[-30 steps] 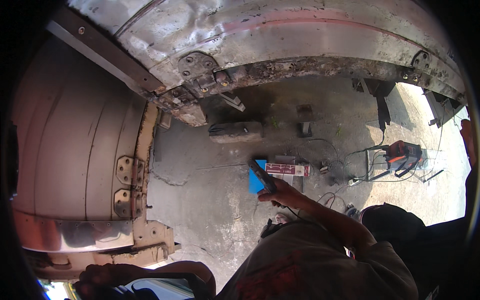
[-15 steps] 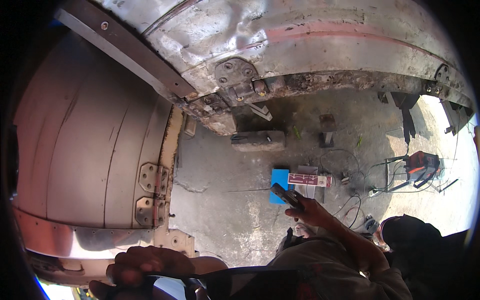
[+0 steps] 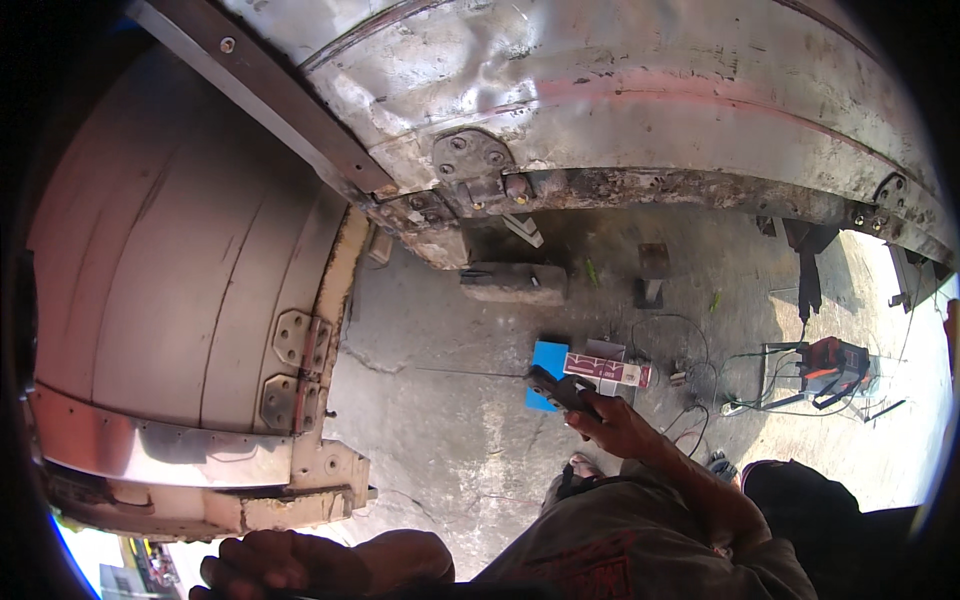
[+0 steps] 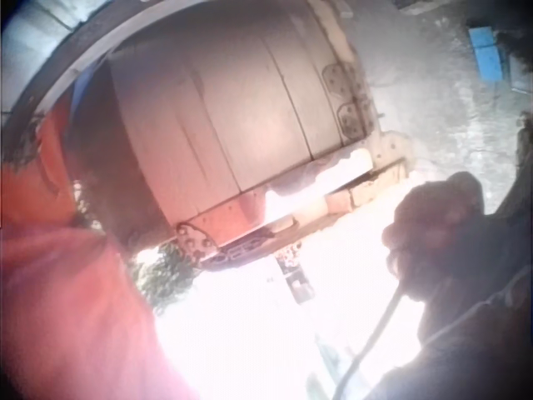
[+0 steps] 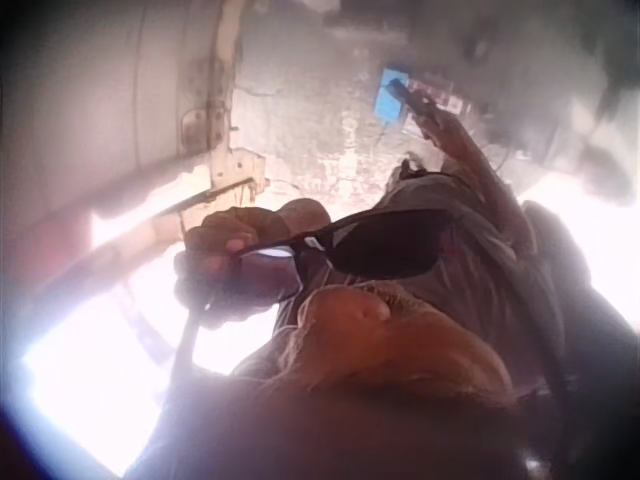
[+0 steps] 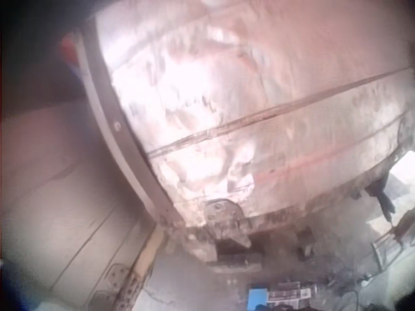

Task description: The person welds a metal frame attached to a large vehicle using a welding torch. They then move a welding machine and a metal bar with a coworker, positioning the bar under the vehicle.

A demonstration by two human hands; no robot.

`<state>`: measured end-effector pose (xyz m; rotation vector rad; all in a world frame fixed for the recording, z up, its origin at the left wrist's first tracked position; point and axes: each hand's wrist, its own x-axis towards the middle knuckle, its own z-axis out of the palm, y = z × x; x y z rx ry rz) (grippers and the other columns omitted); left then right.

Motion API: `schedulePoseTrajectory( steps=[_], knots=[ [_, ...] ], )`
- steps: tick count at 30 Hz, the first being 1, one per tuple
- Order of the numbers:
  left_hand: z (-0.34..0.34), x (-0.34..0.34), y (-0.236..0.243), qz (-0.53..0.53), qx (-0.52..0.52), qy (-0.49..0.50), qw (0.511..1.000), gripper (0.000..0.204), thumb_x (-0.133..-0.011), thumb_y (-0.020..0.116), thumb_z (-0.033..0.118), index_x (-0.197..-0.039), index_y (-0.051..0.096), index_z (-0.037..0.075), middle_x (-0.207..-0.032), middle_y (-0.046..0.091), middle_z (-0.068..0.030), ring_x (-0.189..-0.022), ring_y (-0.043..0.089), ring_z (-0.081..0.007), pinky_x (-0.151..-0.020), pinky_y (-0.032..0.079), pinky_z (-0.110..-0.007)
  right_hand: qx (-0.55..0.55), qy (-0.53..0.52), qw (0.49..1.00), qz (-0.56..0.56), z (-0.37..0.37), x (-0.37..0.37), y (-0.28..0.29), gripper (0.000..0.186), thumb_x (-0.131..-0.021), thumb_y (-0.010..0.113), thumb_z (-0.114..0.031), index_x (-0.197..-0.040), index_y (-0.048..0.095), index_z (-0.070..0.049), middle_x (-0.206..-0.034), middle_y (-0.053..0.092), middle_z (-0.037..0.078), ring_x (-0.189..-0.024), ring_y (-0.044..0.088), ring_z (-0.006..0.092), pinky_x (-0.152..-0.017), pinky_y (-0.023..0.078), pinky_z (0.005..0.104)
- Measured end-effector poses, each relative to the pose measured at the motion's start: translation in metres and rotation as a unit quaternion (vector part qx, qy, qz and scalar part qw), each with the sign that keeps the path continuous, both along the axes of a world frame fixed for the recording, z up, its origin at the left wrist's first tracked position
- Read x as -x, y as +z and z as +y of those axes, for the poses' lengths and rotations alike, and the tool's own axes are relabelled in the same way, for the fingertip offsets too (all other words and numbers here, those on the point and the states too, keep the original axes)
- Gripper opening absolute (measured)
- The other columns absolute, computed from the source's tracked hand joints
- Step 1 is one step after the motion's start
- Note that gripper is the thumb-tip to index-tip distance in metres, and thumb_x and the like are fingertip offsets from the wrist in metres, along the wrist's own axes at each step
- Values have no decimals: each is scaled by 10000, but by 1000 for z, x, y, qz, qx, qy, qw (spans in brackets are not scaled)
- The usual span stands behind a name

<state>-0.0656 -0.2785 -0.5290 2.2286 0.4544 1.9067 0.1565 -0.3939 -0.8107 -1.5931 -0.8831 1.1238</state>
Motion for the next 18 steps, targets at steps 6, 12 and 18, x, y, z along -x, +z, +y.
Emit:
schedulePoseTrajectory(
  steps=[6,12,18],
  knots=[
    [-27,2,27,-99,301,-449,835,473,-952,775,282,-1259,553,-2,-1127,574,-119,-906,607,-195,-703,581,-312,-9,35,999,-2,-10,-25,-2,385,-1055,621,-400,-1139,638,-25,-802,657,60,-747,621,149,-695,493,362],
    [-70,-35,-23,-217,206,-282,912,467,-954,758,336,-1201,579,-18,-1120,623,-124,-986,639,-273,-842,598,-435,1,41,999,-23,-15,-43,7,403,-1044,642,-370,-1234,613,-16,-817,656,78,-752,615,161,-702,488,374],
    [-85,-40,-40,-147,241,-386,878,463,-971,726,351,-1215,579,-14,-1132,626,-149,-1007,641,-291,-862,589,-445,-8,36,999,-19,-16,-54,12,372,-1033,656,-348,-1209,626,-22,-798,649,57,-739,617,144,-682,492,361]
  ],
)
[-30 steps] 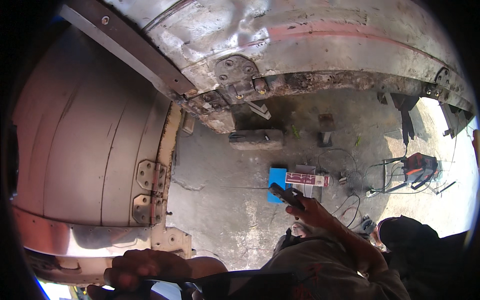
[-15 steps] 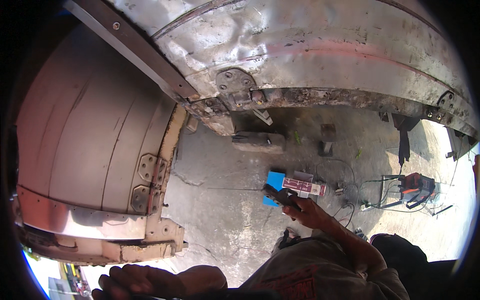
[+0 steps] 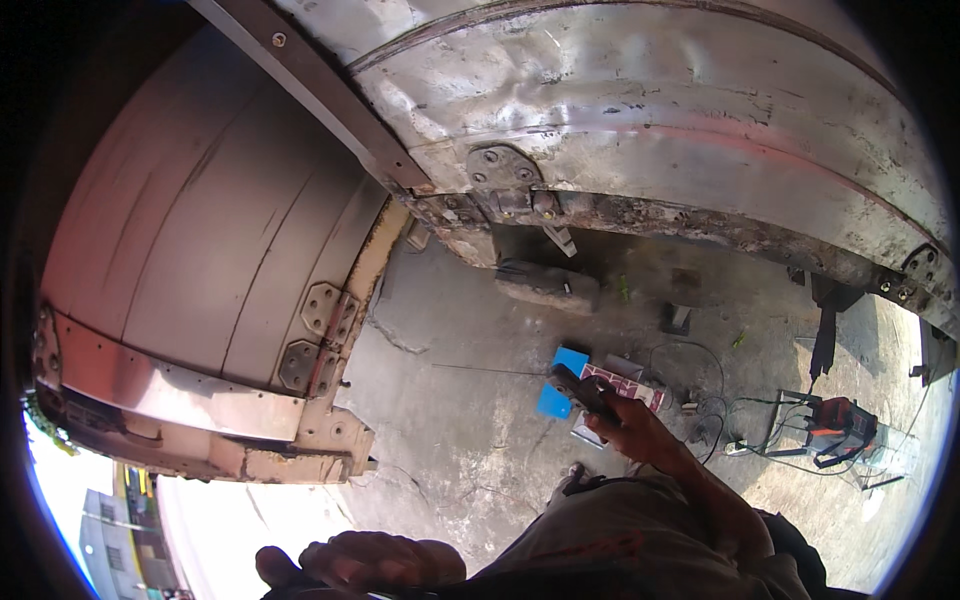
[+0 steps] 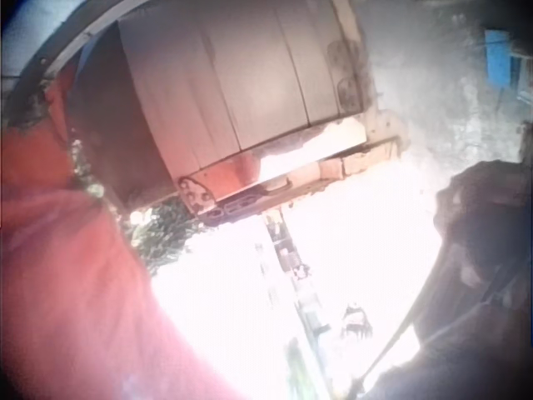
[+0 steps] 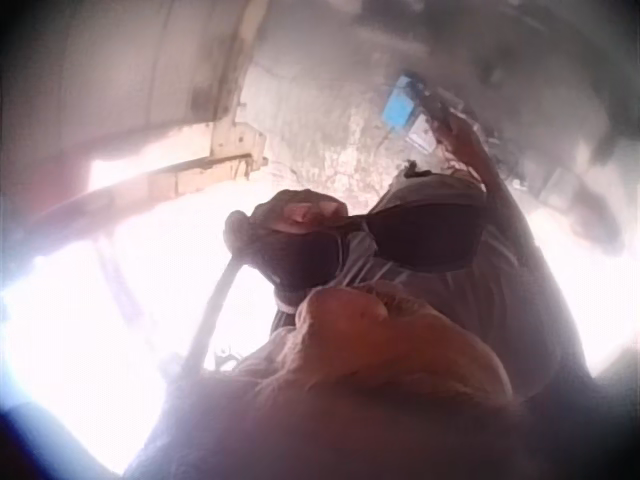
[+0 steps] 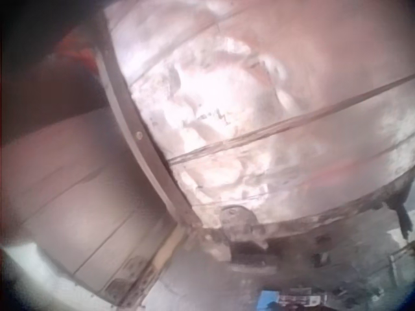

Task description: The person welds a metal frame attached to a large vehicle using a welding torch. They then move a welding machine and a metal bar with a coworker, positioning the bar under the vehicle.

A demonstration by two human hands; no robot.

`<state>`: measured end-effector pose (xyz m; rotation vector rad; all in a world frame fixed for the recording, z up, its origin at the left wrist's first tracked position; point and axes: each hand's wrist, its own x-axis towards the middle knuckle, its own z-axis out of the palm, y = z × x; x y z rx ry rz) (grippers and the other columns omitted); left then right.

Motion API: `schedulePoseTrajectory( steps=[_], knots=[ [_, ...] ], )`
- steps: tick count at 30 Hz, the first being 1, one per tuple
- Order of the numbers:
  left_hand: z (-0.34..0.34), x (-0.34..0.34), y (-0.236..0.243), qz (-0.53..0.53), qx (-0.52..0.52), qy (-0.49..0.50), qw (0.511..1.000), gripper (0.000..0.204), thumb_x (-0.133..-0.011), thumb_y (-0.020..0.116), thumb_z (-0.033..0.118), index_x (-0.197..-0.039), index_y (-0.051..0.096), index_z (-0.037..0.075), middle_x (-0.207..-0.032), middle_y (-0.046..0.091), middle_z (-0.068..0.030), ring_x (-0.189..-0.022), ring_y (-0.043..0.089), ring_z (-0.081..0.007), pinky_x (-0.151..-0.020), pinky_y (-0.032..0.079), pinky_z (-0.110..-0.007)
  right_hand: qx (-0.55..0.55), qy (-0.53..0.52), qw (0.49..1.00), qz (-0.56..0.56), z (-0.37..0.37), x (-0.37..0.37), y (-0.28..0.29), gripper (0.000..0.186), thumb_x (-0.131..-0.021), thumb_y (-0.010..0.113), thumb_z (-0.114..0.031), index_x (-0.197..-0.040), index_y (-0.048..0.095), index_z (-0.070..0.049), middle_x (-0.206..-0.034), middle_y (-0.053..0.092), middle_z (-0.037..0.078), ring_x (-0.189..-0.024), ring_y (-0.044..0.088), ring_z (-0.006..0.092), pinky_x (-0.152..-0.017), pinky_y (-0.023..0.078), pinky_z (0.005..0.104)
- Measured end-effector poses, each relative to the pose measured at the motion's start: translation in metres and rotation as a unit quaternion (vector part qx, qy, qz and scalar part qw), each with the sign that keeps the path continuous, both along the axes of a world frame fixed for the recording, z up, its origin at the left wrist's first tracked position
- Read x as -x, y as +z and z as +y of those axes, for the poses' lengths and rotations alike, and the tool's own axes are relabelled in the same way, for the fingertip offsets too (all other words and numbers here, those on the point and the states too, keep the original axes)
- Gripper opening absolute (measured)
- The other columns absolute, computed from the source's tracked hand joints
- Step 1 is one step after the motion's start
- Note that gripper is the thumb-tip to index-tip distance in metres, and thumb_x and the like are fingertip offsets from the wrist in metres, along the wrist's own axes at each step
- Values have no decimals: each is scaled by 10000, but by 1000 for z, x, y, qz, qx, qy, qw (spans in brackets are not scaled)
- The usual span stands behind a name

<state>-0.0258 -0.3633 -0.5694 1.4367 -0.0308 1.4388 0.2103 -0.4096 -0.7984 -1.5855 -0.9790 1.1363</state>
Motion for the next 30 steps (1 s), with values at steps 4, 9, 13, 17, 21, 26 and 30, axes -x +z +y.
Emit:
schedulePoseTrajectory(
  steps=[4,9,13,17,21,26,30],
  knots=[
    [5,13,-5,13,22,-65,998,461,-983,705,362,-1224,579,-11,-1140,628,-166,-1021,643,-303,-876,584,-452,10,21,1000,10,-1,-2,-16,359,-1029,663,-357,-1187,640,-36,-791,646,32,-725,611,126,-669,493,342],
    [22,35,-21,5,64,-144,988,461,-998,678,375,-1235,578,-7,-1149,631,-186,-1039,646,-318,-892,577,-461,33,48,998,37,-6,6,-26,387,-1020,678,-391,-1163,646,-33,-792,649,22,-721,607,113,-661,492,327],
    [37,48,-43,-16,89,-222,971,462,-1009,656,385,-1244,578,-5,-1157,633,-202,-1053,648,-330,-905,571,-468,35,29,999,0,-12,18,-40,433,-1022,673,-397,-1217,630,-13,-786,646,23,-698,606,109,-641,491,322],
    [50,60,-65,-52,118,-319,939,464,-1021,635,396,-1253,578,-2,-1165,635,-219,-1067,649,-342,-918,566,-475,58,-29,998,5,-26,45,-49,418,-1044,635,-381,-1226,622,-5,-785,645,19,-664,591,99,-623,486,308],
    [57,68,-77,-90,145,-407,897,467,-1032,613,406,-1262,578,1,-1172,638,-235,-1080,651,-354,-932,560,-482,49,-78,995,40,-31,86,-56,382,-1067,595,-363,-1218,623,-12,-778,633,4,-629,557,72,-599,468,285],
    [53,74,-87,-140,176,-503,835,473,-1047,586,419,-1273,577,5,-1182,640,-256,-1098,654,-369,-948,553,-491,22,-124,990,68,-36,139,-46,369,-1081,571,-367,-1182,629,-17,-749,607,-6,-607,538,58,-578,450,274],
    [50,78,-85,-171,193,-548,796,478,-1059,565,430,-1282,577,7,-1190,642,-272,-1112,656,-381,-961,548,-498,26,-156,986,57,-41,164,-56,356,-1077,575,-362,-1161,638,-22,-731,596,-5,-598,541,60,-576,448,272]
  ],
)
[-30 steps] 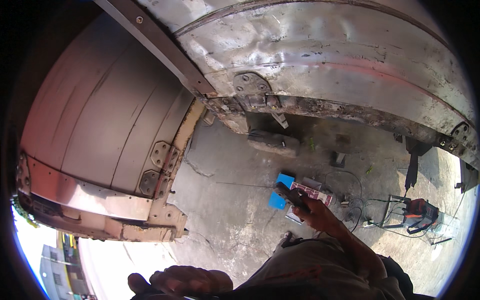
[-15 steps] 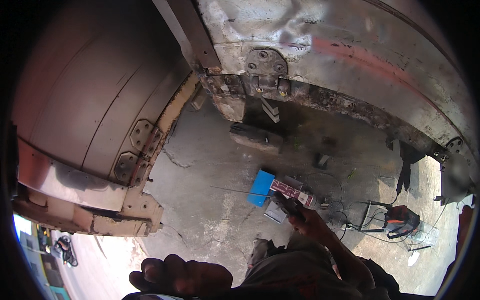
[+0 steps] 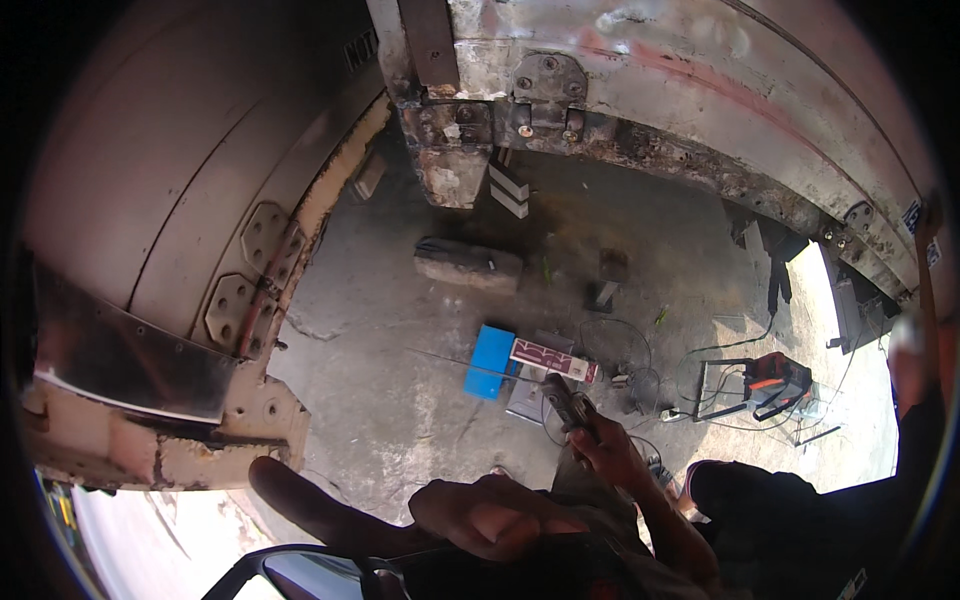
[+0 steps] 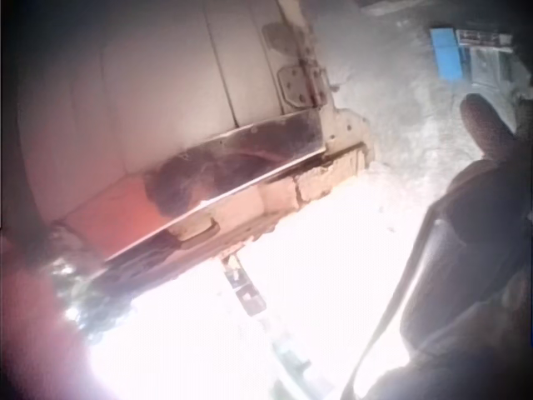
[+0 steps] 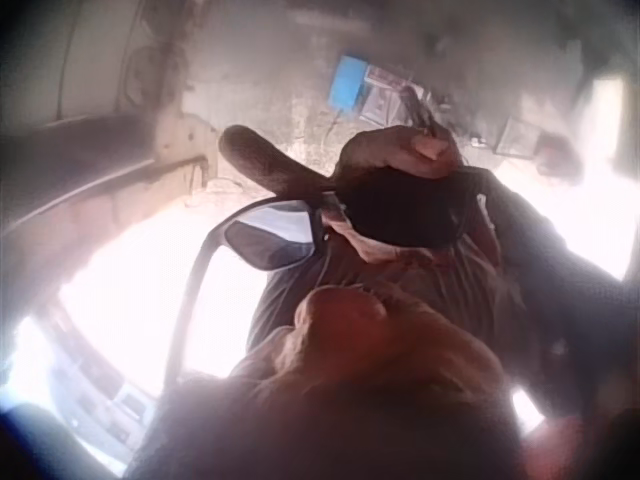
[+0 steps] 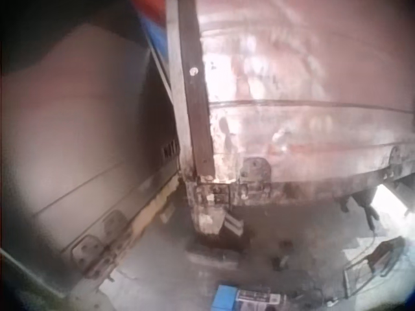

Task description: The person welds a metal frame attached to a large vehicle using a welding torch. They then move a welding machine and a metal bar with a coworker, positioning the bar under the vehicle.

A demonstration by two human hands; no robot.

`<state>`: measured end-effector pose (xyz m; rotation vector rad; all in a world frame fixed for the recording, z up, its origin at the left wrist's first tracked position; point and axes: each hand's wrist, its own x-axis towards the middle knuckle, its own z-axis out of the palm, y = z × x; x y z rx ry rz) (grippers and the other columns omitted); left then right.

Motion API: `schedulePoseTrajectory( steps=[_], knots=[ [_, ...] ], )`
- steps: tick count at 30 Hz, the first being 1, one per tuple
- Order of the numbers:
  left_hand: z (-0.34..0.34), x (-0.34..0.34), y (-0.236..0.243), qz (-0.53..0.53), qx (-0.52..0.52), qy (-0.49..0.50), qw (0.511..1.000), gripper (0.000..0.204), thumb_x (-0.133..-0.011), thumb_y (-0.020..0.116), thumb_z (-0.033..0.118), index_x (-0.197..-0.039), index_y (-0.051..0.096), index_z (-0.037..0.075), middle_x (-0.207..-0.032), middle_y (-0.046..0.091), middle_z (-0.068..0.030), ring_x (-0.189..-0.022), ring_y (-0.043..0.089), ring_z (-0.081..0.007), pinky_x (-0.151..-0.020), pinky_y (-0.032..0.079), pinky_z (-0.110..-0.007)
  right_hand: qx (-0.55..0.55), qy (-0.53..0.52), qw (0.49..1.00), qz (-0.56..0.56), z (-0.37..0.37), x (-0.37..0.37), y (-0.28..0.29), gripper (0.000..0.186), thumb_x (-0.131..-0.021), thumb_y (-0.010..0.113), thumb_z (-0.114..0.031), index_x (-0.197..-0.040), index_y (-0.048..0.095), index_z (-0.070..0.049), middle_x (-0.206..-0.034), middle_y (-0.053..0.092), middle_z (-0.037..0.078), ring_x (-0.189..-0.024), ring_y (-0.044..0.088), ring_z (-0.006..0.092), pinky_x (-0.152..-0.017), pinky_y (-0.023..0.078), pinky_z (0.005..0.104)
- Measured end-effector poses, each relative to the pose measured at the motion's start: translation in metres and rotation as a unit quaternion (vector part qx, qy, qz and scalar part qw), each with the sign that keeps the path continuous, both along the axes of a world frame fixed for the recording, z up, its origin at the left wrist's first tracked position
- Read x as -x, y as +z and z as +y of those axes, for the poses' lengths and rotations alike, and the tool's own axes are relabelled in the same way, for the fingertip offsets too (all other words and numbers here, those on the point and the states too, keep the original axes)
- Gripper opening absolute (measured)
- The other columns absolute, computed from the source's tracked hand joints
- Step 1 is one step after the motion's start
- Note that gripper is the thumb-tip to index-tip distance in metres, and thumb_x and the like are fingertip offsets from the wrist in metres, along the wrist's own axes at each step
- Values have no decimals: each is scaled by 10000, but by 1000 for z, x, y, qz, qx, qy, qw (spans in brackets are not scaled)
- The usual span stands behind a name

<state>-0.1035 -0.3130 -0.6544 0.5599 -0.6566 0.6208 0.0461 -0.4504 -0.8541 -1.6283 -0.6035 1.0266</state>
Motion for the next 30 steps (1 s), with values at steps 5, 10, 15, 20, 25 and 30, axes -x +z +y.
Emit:
schedulePoseTrajectory(
  steps=[5,10,15,20,25,30],
  knots=[
    [1,-11,10,-45,46,-52,997,487,-1073,538,443,-1294,577,11,-1199,645,-293,-1129,658,-396,-978,541,-507,-38,-108,979,-167,-13,28,-44,409,-1051,602,-420,-1128,660,-22,-737,619,15,-612,568,86,-585,458,293],
    [-6,-13,19,-63,58,-55,995,496,-1088,511,456,-1305,576,14,-1209,648,-313,-1147,660,-411,-994,534,-516,29,-8,998,-53,0,33,17,448,-1042,614,-458,-1111,662,-17,-750,634,20,-632,582,106,-597,466,313],
    [-9,0,19,-59,46,-73,995,499,-1094,501,459,-1307,580,15,-1211,652,-324,-1155,664,-419,-1003,531,-520,9,-5,997,-76,4,43,22,454,-1045,621,-465,-1105,645,-15,-756,639,21,-635,585,100,-599,474,314],
    [-6,15,16,-51,26,-76,995,489,-1089,514,448,-1296,589,12,-1202,660,-321,-1149,669,-416,-1000,536,-518,24,-20,997,-66,-6,50,7,450,-1042,632,-449,-1137,629,-8,-756,642,24,-648,601,99,-602,486,315],
    [-6,24,22,-53,17,-63,996,478,-1084,528,436,-1286,597,8,-1193,667,-318,-1143,675,-414,-998,540,-515,16,10,997,-74,3,49,14,431,-1033,651,-412,-1161,624,-1,-761,646,31,-660,609,102,-605,490,315],
    [-2,25,24,-47,10,-76,996,468,-1079,542,425,-1275,606,4,-1184,674,-314,-1137,680,-412,-995,544,-512,18,-5,996,-90,-2,55,18,427,-1021,671,-406,-1145,627,0,-763,652,42,-662,611,111,-613,493,320]
  ],
)
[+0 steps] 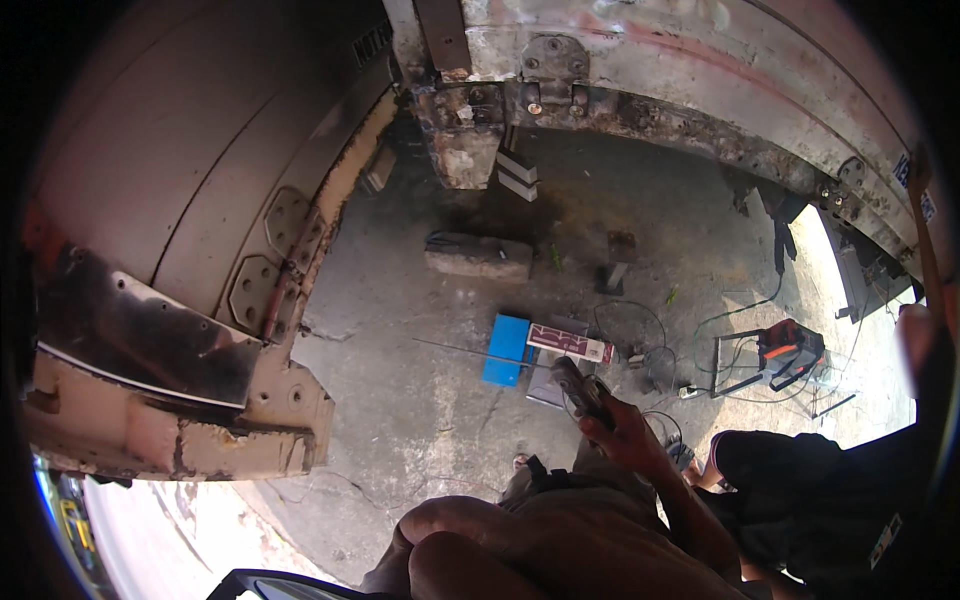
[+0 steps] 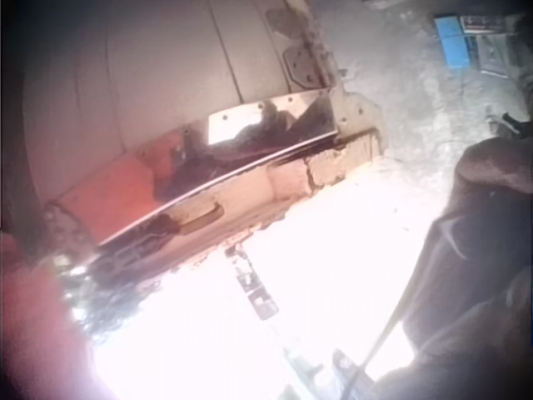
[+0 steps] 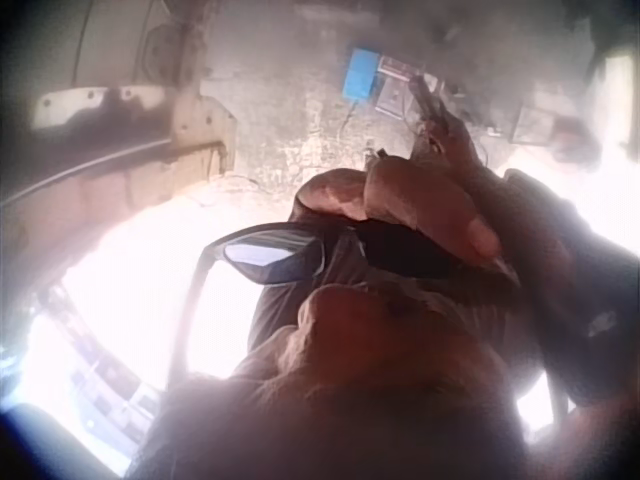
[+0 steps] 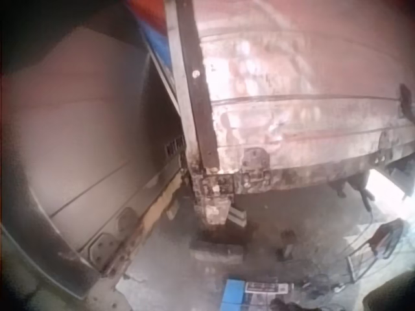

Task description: The person welds a metal frame attached to a large vehicle using a welding torch. They then move a welding machine and a metal bar with a coworker, positioning the bar under the vehicle.

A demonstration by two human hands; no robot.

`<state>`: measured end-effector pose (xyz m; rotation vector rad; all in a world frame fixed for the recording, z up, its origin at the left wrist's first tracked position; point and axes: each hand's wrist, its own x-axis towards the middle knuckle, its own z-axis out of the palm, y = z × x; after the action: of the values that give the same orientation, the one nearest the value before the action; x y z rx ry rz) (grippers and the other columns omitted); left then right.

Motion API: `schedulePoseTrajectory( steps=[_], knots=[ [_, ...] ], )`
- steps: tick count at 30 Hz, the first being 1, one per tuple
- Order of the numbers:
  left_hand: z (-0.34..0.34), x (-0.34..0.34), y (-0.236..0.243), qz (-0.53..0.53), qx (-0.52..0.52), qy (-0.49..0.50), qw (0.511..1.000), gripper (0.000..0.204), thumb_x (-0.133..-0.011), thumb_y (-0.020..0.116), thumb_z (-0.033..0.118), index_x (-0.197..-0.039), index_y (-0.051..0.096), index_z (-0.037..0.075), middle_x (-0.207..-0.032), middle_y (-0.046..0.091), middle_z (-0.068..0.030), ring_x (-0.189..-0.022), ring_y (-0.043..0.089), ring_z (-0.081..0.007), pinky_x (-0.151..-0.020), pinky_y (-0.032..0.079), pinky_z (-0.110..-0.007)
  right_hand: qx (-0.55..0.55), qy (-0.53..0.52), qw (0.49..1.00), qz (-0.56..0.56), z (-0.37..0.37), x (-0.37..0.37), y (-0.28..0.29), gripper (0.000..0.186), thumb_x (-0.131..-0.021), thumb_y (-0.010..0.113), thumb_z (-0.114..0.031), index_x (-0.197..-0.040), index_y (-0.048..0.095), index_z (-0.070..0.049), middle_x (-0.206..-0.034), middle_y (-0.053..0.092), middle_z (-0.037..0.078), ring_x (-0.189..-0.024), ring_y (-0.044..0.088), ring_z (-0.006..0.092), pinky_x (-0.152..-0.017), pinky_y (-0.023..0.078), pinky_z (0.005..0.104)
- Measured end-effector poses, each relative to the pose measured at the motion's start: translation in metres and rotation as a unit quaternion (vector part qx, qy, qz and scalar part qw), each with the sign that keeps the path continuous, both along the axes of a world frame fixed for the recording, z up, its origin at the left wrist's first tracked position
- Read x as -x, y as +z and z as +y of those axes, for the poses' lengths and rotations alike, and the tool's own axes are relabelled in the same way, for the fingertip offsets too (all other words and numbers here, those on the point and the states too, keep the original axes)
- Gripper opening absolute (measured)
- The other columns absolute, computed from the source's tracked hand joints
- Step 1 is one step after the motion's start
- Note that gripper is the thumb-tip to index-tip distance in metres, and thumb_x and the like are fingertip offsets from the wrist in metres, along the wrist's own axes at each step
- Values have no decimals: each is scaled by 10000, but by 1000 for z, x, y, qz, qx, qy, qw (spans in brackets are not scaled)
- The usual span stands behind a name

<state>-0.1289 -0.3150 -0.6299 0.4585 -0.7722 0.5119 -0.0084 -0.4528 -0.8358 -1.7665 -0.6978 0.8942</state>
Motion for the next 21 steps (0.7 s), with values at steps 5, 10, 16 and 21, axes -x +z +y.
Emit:
schedulePoseTrajectory(
  steps=[5,10,16,21],
  knots=[
    [5,14,-3,8,-17,73,997,458,-1074,556,413,-1264,615,1,-1174,682,-311,-1131,686,-410,-992,549,-510,20,68,997,-10,20,-11,6,439,-1008,678,-419,-1122,627,2,-768,663,51,-663,613,129,-615,489,337],
    [11,18,0,26,-54,52,997,448,-1069,570,402,-1253,624,-3,-1165,689,-307,-1125,691,-407,-989,553,-507,2,21,1000,-18,4,-3,4,451,-1007,665,-406,-1137,610,22,-754,662,68,-655,615,144,-613,485,345],
    [13,25,0,27,-76,52,995,436,-1063,586,388,-1240,635,-7,-1154,698,-303,-1118,698,-405,-986,558,-504,-15,1,999,-38,7,-3,6,436,-1017,635,-383,-1144,605,33,-729,654,84,-643,619,166,-621,491,359],
    [21,30,4,34,-95,76,992,426,-1057,600,377,-1230,643,-11,-1145,705,-300,-1112,703,-402,-983,563,-501,-7,34,998,-49,18,-6,12,431,-1026,624,-387,-1148,610,26,-738,657,83,-663,629,174,-638,498,361]
  ],
)
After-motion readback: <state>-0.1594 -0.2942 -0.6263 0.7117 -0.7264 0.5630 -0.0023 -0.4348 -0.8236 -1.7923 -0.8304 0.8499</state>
